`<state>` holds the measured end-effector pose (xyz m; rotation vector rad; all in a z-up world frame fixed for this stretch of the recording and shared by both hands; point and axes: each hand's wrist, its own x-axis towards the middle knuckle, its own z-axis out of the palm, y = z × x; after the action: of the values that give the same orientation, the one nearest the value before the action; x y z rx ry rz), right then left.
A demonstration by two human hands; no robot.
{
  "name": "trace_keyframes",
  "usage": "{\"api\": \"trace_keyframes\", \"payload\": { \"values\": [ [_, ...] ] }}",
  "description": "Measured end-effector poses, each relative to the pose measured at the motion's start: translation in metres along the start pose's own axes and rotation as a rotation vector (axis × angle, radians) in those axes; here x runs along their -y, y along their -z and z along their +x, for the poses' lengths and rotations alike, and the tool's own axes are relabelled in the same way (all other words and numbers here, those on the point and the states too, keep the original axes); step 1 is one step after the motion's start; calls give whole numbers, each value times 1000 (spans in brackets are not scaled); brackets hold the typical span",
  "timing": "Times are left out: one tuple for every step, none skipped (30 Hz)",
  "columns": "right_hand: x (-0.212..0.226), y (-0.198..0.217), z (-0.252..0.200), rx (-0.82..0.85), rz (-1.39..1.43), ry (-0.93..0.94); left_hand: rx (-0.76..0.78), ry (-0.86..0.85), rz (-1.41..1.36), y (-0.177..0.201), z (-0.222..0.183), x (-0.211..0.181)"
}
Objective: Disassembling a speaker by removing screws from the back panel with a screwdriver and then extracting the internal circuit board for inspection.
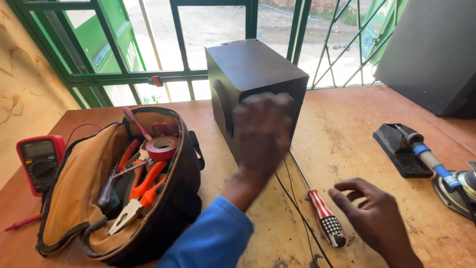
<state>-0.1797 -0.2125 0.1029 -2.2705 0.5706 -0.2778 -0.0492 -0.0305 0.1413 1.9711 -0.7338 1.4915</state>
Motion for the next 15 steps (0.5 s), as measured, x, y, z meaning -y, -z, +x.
{"api": "trace_keyframes", "payload": {
  "values": [
    [3, -5, 3, 5, -2, 2, 1, 3, 4, 4, 4, 13],
    [5, -11, 6, 42, -131, 35, -26, 91, 85, 8, 8, 25],
    [8, -16, 9, 79, -260, 68, -52, 178, 167, 12, 12, 37],
    [7, -19, 13, 84, -264, 69, -50, 183, 169, 12, 13, 43],
    [7, -22, 17, 118, -267, 100, -48, 205, 25, 12, 14, 49],
    [7, -25, 21, 152, -271, 134, -48, 227, -117, 12, 15, 55],
    [15, -25, 27, 157, -275, 138, -50, 232, -114, 9, 14, 60],
    [21, -24, 30, 71, -174, 327, -49, 234, -180, 5, 12, 63],
    [27, -23, 34, -17, -69, 513, -47, 236, -246, 1, 11, 66],
    [36, -24, 47, -19, -71, 509, -45, 237, -251, 3, 10, 68],
    [44, -24, 60, -76, -66, 564, -31, 222, -290, 5, 9, 69],
    [53, -25, 73, -132, -60, 623, -18, 207, -327, 8, 9, 71],
    [61, -26, 85, -134, -61, 621, -18, 207, -330, 11, 5, 70],
    [71, -29, 97, -159, 27, 611, 7, 186, -349, 14, 2, 71],
    [80, -32, 109, -185, 115, 600, 33, 166, -369, 18, -2, 71]
  ]
}}
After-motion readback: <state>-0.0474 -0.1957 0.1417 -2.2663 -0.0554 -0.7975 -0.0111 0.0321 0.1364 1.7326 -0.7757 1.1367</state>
